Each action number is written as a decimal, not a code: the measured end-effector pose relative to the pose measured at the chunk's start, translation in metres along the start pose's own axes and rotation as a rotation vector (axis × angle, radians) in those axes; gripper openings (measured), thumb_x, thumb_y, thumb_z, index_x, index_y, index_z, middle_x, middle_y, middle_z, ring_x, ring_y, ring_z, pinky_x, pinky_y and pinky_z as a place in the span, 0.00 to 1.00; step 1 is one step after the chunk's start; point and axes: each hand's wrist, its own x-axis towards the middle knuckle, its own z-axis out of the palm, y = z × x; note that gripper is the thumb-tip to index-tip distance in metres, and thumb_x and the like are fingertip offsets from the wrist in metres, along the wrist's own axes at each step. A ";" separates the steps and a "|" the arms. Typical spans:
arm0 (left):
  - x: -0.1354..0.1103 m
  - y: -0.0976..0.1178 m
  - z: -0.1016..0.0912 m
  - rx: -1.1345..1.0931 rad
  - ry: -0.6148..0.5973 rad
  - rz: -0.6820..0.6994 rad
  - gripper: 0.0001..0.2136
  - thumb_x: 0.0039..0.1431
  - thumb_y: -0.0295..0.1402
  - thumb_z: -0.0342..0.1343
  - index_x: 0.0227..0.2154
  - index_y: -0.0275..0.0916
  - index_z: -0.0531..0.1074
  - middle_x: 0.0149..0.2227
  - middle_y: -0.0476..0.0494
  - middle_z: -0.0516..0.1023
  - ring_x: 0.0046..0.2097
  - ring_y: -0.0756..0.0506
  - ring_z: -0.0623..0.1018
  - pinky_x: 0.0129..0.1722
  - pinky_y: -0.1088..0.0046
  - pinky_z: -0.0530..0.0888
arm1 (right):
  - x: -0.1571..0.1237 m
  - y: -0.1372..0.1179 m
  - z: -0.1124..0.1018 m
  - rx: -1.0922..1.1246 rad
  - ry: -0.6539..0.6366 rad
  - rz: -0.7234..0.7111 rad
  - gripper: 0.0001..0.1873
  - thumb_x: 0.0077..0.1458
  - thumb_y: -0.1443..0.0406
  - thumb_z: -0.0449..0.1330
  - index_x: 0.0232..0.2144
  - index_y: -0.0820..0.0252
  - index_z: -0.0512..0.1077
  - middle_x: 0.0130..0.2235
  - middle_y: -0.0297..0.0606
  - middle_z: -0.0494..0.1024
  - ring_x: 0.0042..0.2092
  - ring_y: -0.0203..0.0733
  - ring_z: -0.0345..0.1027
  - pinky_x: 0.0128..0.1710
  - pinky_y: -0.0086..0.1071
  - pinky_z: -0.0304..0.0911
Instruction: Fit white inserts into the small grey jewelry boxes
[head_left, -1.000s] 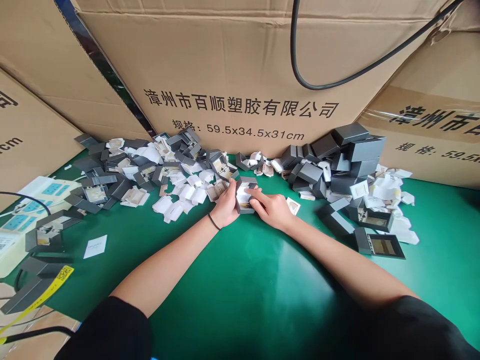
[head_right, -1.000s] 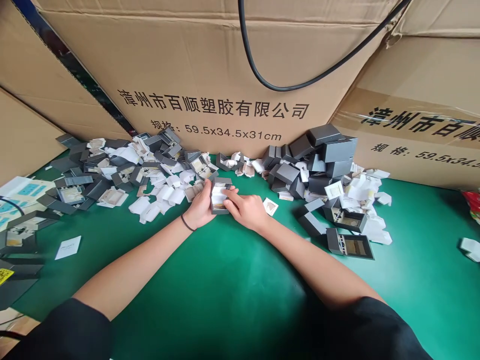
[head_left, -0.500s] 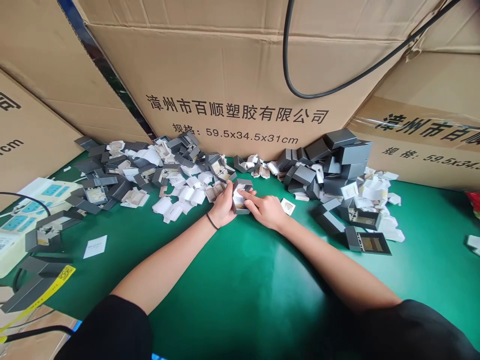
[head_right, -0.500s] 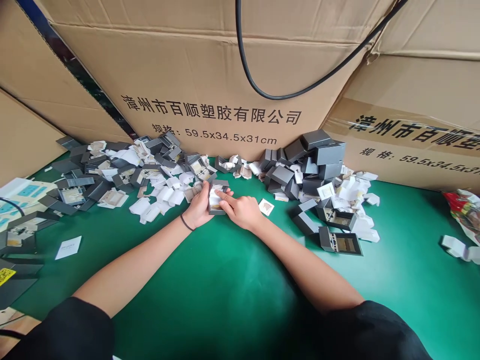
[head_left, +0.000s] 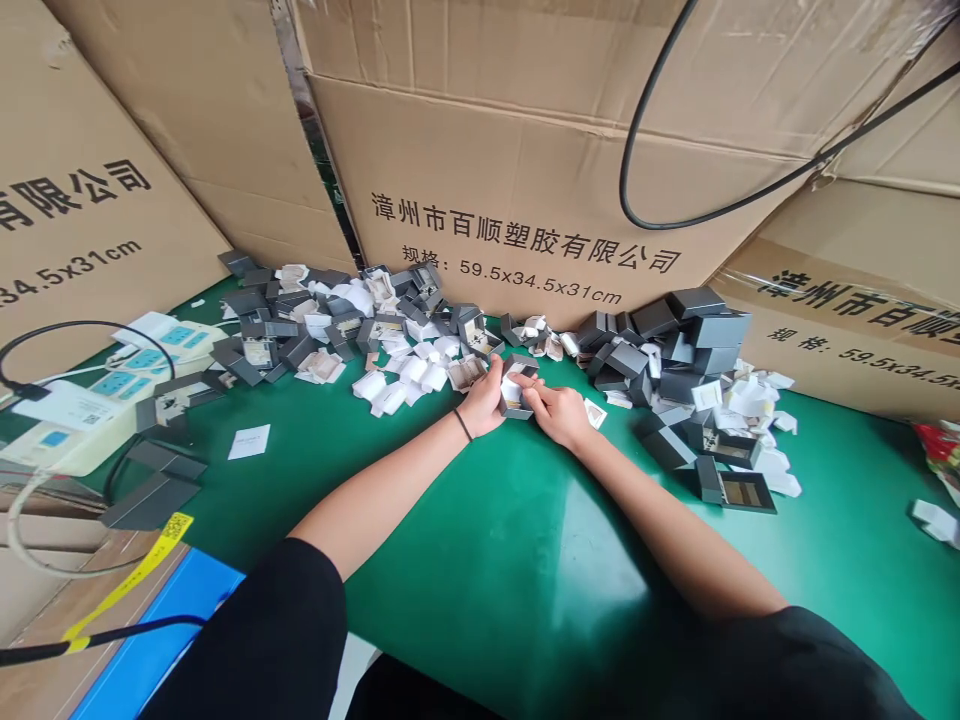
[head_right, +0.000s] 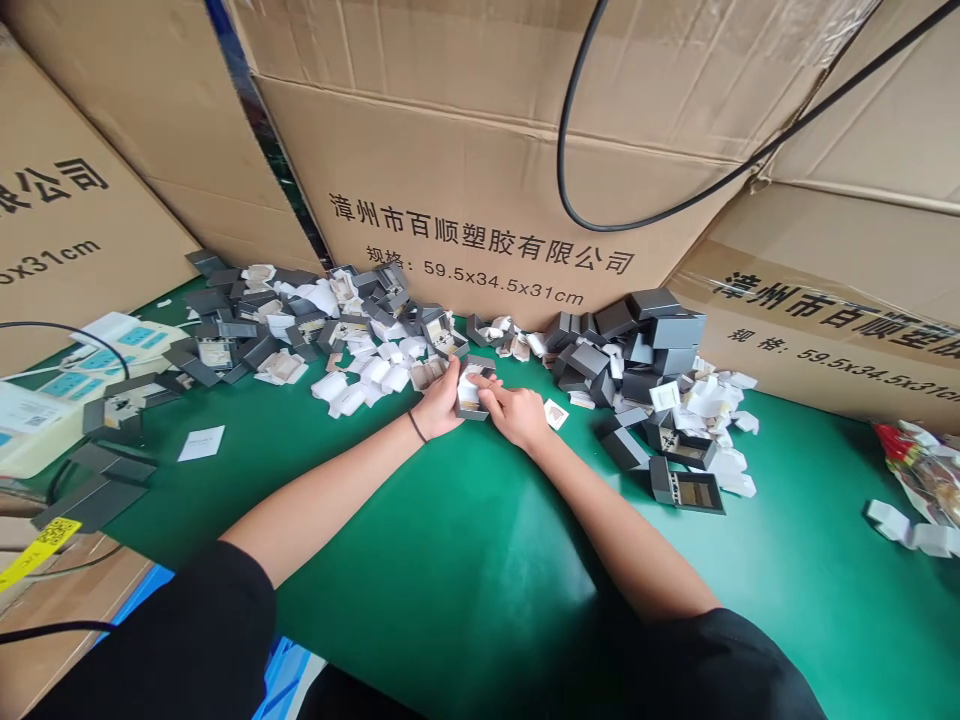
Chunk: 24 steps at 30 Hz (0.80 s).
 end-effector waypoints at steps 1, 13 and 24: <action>-0.002 -0.001 0.000 0.010 -0.020 0.012 0.24 0.59 0.50 0.43 0.36 0.33 0.73 0.36 0.34 0.79 0.44 0.43 0.78 0.45 0.67 0.73 | -0.001 0.001 0.000 0.011 0.007 -0.008 0.25 0.64 0.55 0.38 0.53 0.51 0.67 0.36 0.35 0.80 0.32 0.38 0.73 0.30 0.26 0.57; -0.072 0.035 -0.043 0.202 -0.064 0.162 0.11 0.51 0.30 0.60 0.39 0.36 0.71 0.40 0.38 0.77 0.45 0.41 0.78 0.41 0.66 0.75 | -0.001 -0.048 -0.003 0.051 -0.062 -0.331 0.22 0.63 0.54 0.43 0.52 0.51 0.68 0.35 0.35 0.80 0.30 0.35 0.71 0.28 0.26 0.56; -0.101 0.124 -0.079 -0.144 0.293 0.592 0.08 0.59 0.27 0.47 0.34 0.37 0.72 0.38 0.43 0.78 0.49 0.46 0.75 0.48 0.70 0.72 | 0.110 -0.128 0.009 0.170 0.057 -0.409 0.19 0.62 0.60 0.46 0.36 0.58 0.76 0.39 0.37 0.78 0.41 0.41 0.66 0.42 0.31 0.59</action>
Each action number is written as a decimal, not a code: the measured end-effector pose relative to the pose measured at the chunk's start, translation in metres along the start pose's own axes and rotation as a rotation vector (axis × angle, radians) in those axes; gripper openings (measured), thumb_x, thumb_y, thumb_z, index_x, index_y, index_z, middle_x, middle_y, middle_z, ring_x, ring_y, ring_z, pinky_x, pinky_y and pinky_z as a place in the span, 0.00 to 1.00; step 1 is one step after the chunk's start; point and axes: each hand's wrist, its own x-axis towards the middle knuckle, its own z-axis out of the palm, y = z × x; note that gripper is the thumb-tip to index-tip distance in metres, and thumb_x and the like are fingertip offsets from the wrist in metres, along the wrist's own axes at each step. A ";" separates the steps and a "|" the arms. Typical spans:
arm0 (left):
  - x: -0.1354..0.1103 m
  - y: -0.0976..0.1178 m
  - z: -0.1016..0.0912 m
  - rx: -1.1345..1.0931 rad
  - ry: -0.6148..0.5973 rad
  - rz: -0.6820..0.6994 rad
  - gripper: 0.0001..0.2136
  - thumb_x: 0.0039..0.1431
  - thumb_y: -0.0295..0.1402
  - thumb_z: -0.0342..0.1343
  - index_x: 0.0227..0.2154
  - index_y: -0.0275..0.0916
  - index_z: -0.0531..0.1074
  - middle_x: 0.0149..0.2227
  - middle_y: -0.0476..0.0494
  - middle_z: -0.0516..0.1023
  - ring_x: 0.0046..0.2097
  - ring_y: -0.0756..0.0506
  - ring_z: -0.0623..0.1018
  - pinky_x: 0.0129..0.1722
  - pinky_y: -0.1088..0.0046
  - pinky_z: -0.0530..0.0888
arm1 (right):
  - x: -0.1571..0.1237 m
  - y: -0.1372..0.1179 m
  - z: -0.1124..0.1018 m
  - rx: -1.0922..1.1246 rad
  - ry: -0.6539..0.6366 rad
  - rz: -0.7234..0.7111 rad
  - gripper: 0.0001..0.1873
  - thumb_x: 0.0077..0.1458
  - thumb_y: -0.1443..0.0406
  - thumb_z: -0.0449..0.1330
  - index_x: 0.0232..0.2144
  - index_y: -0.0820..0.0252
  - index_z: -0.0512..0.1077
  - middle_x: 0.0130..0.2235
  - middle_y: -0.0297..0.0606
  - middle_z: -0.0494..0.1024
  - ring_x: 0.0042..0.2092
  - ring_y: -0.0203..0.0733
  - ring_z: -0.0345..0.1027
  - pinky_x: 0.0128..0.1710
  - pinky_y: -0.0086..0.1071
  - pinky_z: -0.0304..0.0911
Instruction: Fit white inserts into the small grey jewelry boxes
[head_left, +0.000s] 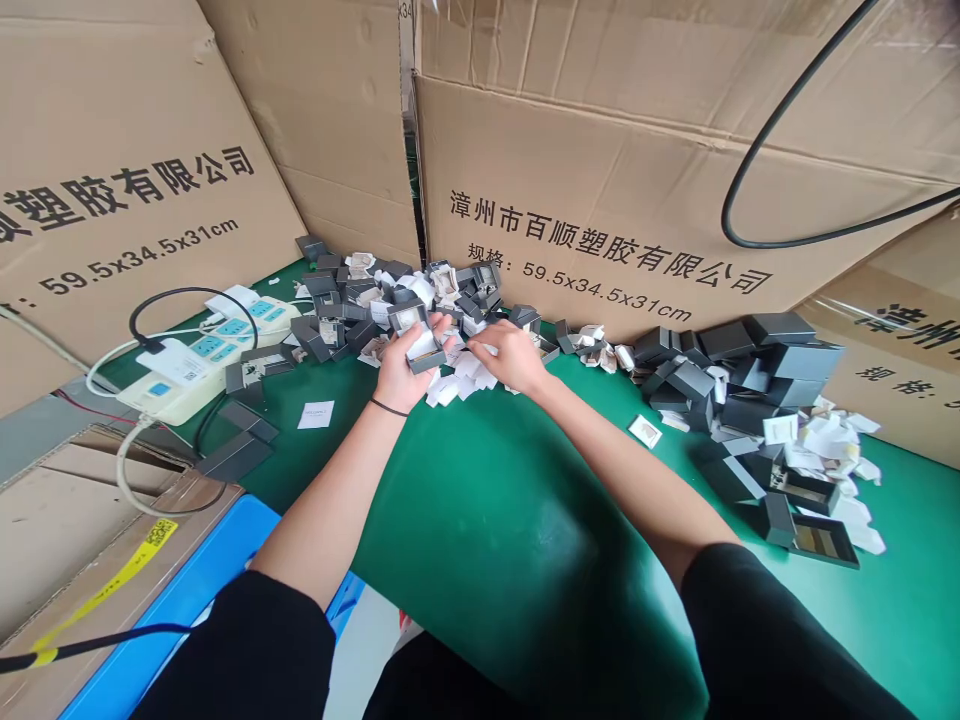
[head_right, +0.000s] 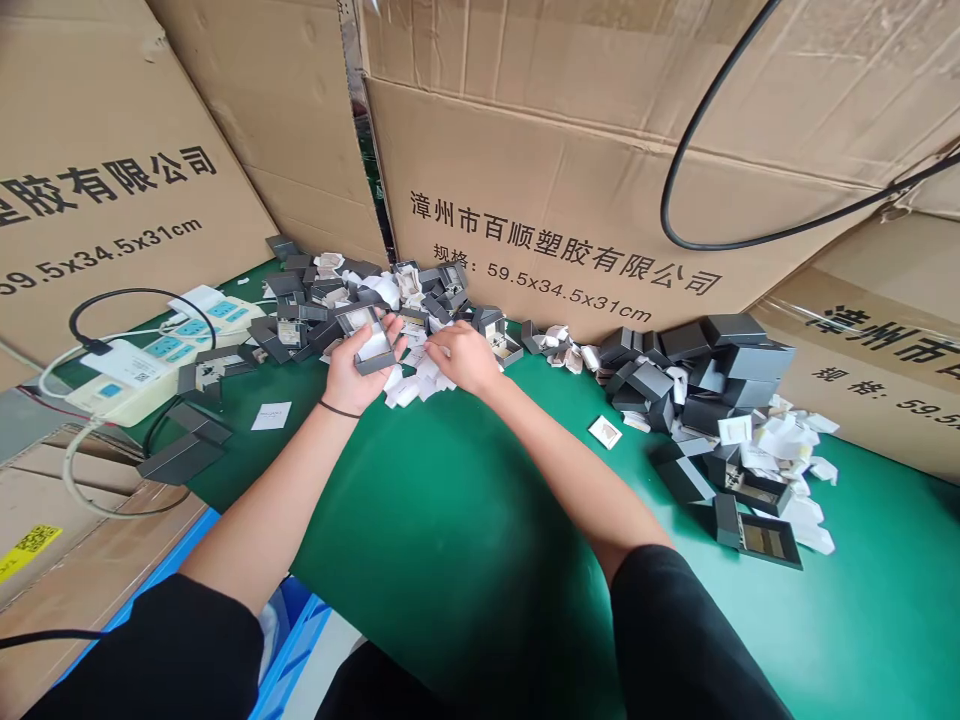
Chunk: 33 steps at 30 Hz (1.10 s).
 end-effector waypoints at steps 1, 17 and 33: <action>0.003 0.001 -0.003 -0.047 0.032 0.002 0.09 0.61 0.29 0.47 0.34 0.36 0.72 0.37 0.43 0.78 0.47 0.48 0.76 0.48 0.72 0.72 | 0.013 -0.006 0.005 -0.036 -0.053 0.007 0.18 0.61 0.61 0.47 0.35 0.58 0.76 0.39 0.38 0.78 0.43 0.42 0.65 0.42 0.32 0.59; 0.003 -0.002 -0.006 -0.261 -0.043 -0.049 0.16 0.61 0.40 0.44 0.35 0.33 0.70 0.32 0.42 0.76 0.36 0.50 0.77 0.40 0.75 0.75 | 0.034 -0.022 0.016 -0.178 -0.492 0.283 0.23 0.43 0.61 0.62 0.43 0.61 0.65 0.47 0.47 0.71 0.53 0.56 0.58 0.48 0.49 0.56; -0.020 -0.108 0.057 0.089 -0.321 -0.508 0.09 0.59 0.32 0.50 0.36 0.32 0.70 0.32 0.43 0.74 0.30 0.50 0.75 0.24 0.76 0.71 | -0.128 0.076 -0.031 0.656 0.152 0.423 0.16 0.52 0.54 0.56 0.38 0.57 0.65 0.26 0.29 0.66 0.25 0.34 0.59 0.24 0.28 0.57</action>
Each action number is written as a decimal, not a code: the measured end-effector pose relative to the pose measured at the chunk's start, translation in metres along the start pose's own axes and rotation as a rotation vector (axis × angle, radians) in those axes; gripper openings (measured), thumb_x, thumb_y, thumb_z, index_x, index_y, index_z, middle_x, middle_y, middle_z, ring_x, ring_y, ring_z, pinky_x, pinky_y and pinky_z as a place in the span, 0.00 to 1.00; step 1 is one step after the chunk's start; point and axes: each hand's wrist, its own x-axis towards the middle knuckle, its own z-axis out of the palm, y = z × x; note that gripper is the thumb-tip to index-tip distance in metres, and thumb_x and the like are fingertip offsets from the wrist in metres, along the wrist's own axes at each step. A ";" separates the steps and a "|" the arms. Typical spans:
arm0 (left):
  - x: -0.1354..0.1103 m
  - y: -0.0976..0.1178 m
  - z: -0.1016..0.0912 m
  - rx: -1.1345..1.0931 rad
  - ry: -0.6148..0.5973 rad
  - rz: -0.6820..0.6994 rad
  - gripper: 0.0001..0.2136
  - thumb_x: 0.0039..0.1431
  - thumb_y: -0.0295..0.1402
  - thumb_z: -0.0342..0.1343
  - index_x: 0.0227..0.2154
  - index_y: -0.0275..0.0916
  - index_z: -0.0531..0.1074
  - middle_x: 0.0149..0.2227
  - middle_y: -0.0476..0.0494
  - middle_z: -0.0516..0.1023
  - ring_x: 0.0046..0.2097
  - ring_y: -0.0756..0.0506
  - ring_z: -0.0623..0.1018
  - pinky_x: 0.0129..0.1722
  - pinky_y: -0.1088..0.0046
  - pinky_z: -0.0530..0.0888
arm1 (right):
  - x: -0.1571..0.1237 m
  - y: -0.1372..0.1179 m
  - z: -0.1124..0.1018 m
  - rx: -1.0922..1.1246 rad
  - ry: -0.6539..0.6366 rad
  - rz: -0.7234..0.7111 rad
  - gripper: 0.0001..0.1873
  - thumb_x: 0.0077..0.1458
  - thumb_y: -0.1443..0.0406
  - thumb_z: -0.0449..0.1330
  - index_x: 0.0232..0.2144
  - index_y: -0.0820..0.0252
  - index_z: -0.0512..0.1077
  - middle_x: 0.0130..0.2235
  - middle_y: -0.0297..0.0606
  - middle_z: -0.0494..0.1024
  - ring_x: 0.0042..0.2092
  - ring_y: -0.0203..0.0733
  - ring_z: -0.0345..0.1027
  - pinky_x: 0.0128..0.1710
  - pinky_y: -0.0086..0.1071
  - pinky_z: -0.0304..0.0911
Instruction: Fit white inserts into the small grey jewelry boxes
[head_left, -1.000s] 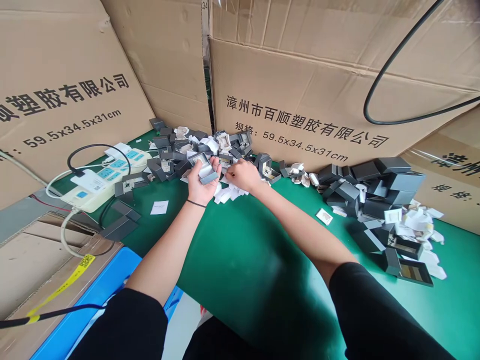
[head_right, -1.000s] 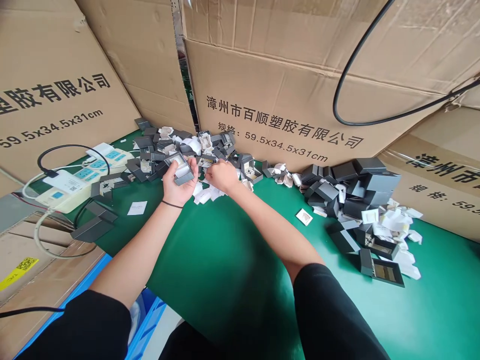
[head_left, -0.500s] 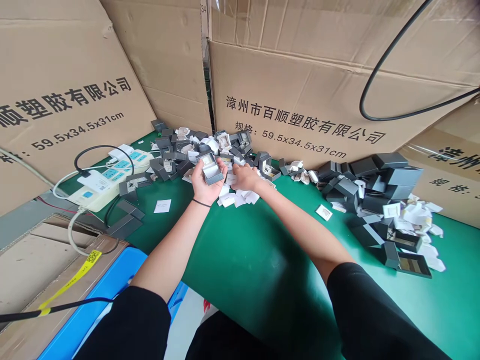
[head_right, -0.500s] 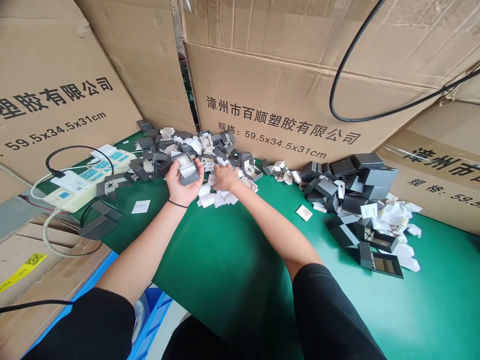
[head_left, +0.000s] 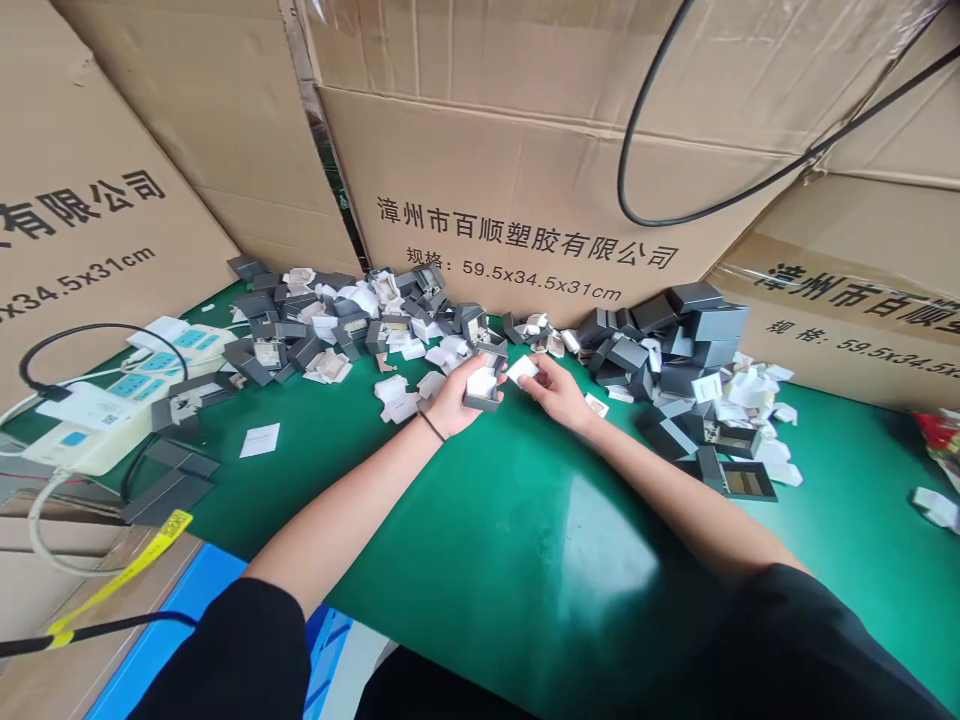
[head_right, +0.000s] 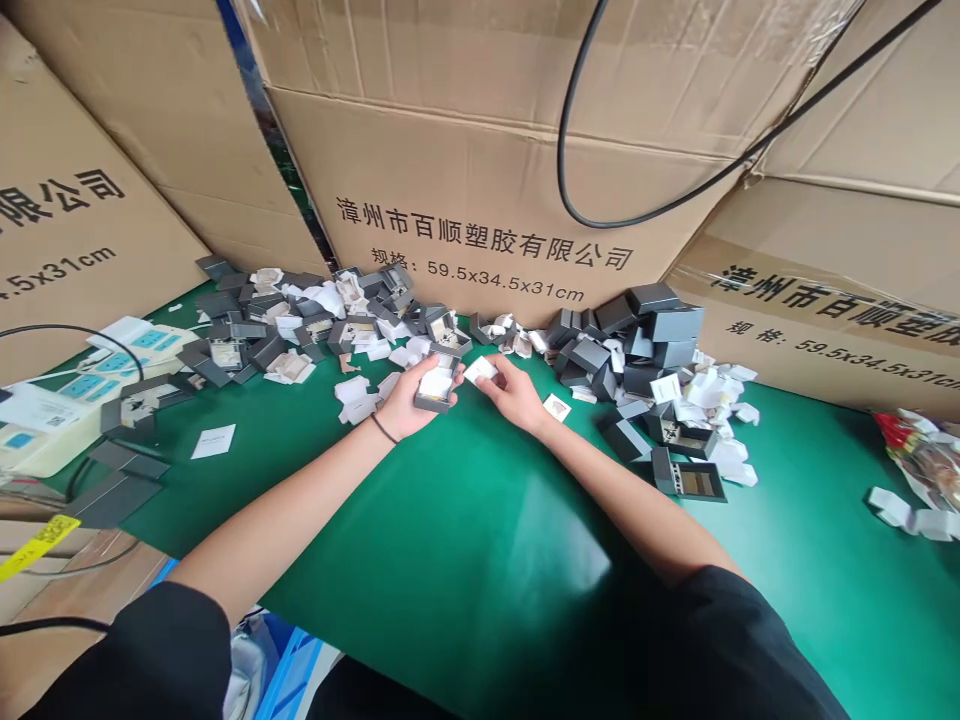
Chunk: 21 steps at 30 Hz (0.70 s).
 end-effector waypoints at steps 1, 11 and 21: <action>0.009 -0.006 0.006 -0.007 0.022 -0.021 0.08 0.59 0.32 0.50 0.36 0.33 0.70 0.31 0.43 0.74 0.29 0.50 0.75 0.25 0.75 0.72 | -0.005 0.007 -0.004 0.057 0.026 0.015 0.15 0.52 0.53 0.56 0.37 0.57 0.65 0.25 0.29 0.65 0.24 0.33 0.58 0.23 0.28 0.56; 0.028 -0.029 0.011 -0.084 0.054 -0.122 0.15 0.63 0.36 0.42 0.35 0.33 0.71 0.30 0.40 0.76 0.31 0.46 0.76 0.36 0.62 0.75 | -0.016 0.007 -0.021 -0.194 0.516 -0.337 0.11 0.60 0.59 0.49 0.38 0.56 0.70 0.37 0.40 0.70 0.38 0.41 0.66 0.37 0.37 0.65; 0.026 -0.036 0.015 -0.120 -0.003 -0.193 0.09 0.63 0.34 0.44 0.37 0.38 0.69 0.35 0.46 0.75 0.36 0.48 0.76 0.38 0.66 0.74 | -0.018 0.004 -0.013 -0.427 0.332 -0.476 0.11 0.61 0.64 0.49 0.39 0.55 0.71 0.37 0.41 0.76 0.38 0.42 0.67 0.38 0.38 0.66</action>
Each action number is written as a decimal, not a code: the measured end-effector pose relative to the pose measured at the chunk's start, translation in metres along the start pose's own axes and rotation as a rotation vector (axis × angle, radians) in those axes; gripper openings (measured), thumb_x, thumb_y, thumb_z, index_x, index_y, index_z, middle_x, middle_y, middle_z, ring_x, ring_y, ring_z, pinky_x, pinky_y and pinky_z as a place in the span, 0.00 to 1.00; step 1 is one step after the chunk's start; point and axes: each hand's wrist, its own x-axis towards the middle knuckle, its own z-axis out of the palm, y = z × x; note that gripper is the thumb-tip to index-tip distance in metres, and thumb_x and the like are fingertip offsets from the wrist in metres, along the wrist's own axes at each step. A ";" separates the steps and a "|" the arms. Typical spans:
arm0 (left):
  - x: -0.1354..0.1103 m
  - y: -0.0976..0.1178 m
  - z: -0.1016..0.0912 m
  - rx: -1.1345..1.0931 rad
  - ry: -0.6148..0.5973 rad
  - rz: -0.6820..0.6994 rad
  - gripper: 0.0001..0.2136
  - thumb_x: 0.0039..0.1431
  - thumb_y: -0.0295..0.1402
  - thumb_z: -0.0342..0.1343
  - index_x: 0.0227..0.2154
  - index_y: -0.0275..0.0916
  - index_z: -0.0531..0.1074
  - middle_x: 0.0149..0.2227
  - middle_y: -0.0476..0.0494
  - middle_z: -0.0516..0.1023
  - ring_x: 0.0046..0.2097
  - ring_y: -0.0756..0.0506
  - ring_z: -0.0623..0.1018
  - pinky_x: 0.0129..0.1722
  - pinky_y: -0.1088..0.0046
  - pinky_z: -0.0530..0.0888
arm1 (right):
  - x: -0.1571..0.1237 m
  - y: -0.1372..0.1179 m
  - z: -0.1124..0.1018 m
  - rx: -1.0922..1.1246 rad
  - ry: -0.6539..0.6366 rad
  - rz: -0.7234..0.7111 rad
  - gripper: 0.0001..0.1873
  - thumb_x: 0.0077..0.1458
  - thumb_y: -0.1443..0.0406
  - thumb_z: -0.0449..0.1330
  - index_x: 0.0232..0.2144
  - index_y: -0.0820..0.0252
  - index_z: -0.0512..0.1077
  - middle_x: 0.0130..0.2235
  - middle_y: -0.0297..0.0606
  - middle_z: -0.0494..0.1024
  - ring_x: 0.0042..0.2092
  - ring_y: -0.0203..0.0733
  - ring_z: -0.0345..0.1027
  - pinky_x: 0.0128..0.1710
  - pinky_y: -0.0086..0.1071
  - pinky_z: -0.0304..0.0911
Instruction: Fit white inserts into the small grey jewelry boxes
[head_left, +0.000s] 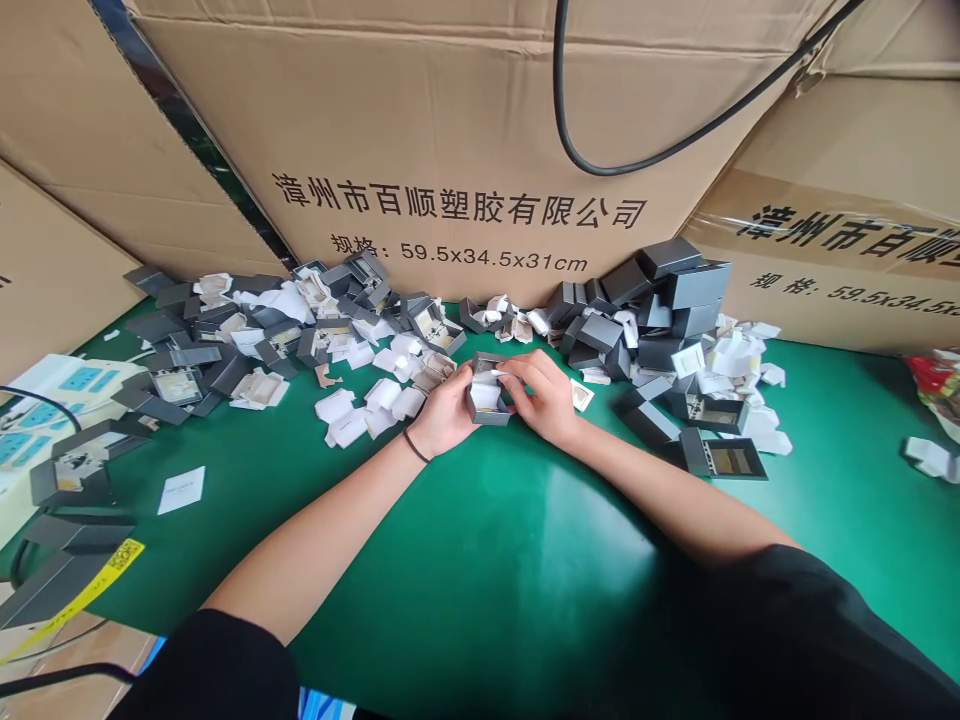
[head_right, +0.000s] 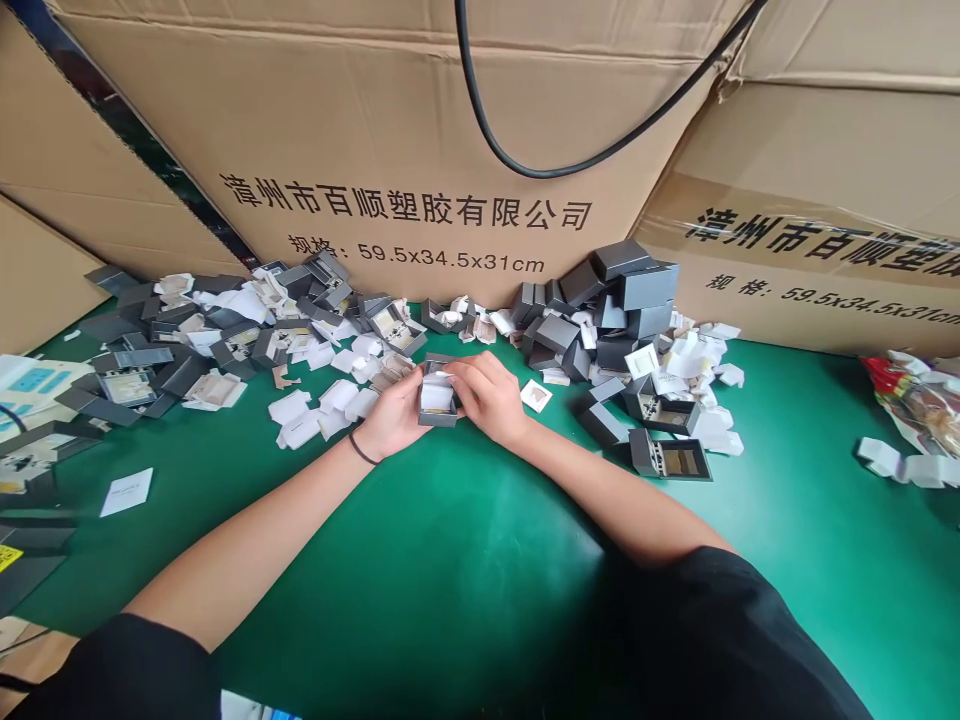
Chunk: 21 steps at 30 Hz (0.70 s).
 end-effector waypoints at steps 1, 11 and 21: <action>0.001 0.000 0.000 -0.013 0.010 0.014 0.09 0.63 0.33 0.44 0.37 0.38 0.69 0.35 0.46 0.74 0.36 0.48 0.75 0.37 0.69 0.74 | 0.000 0.001 0.000 -0.016 -0.025 0.020 0.11 0.61 0.63 0.49 0.38 0.54 0.71 0.37 0.41 0.76 0.37 0.42 0.67 0.38 0.38 0.66; 0.005 -0.002 -0.005 0.110 0.013 0.076 0.07 0.62 0.34 0.49 0.37 0.39 0.69 0.34 0.47 0.74 0.34 0.50 0.74 0.36 0.73 0.72 | 0.001 0.010 0.001 0.010 -0.157 0.045 0.15 0.62 0.62 0.47 0.40 0.53 0.74 0.39 0.39 0.77 0.38 0.41 0.66 0.39 0.36 0.66; -0.002 -0.002 0.005 0.257 0.014 0.037 0.07 0.61 0.37 0.49 0.37 0.40 0.66 0.35 0.48 0.74 0.37 0.48 0.76 0.40 0.60 0.76 | 0.006 0.011 0.003 -0.029 -0.017 0.059 0.10 0.60 0.64 0.51 0.35 0.51 0.74 0.34 0.39 0.72 0.36 0.41 0.63 0.36 0.37 0.63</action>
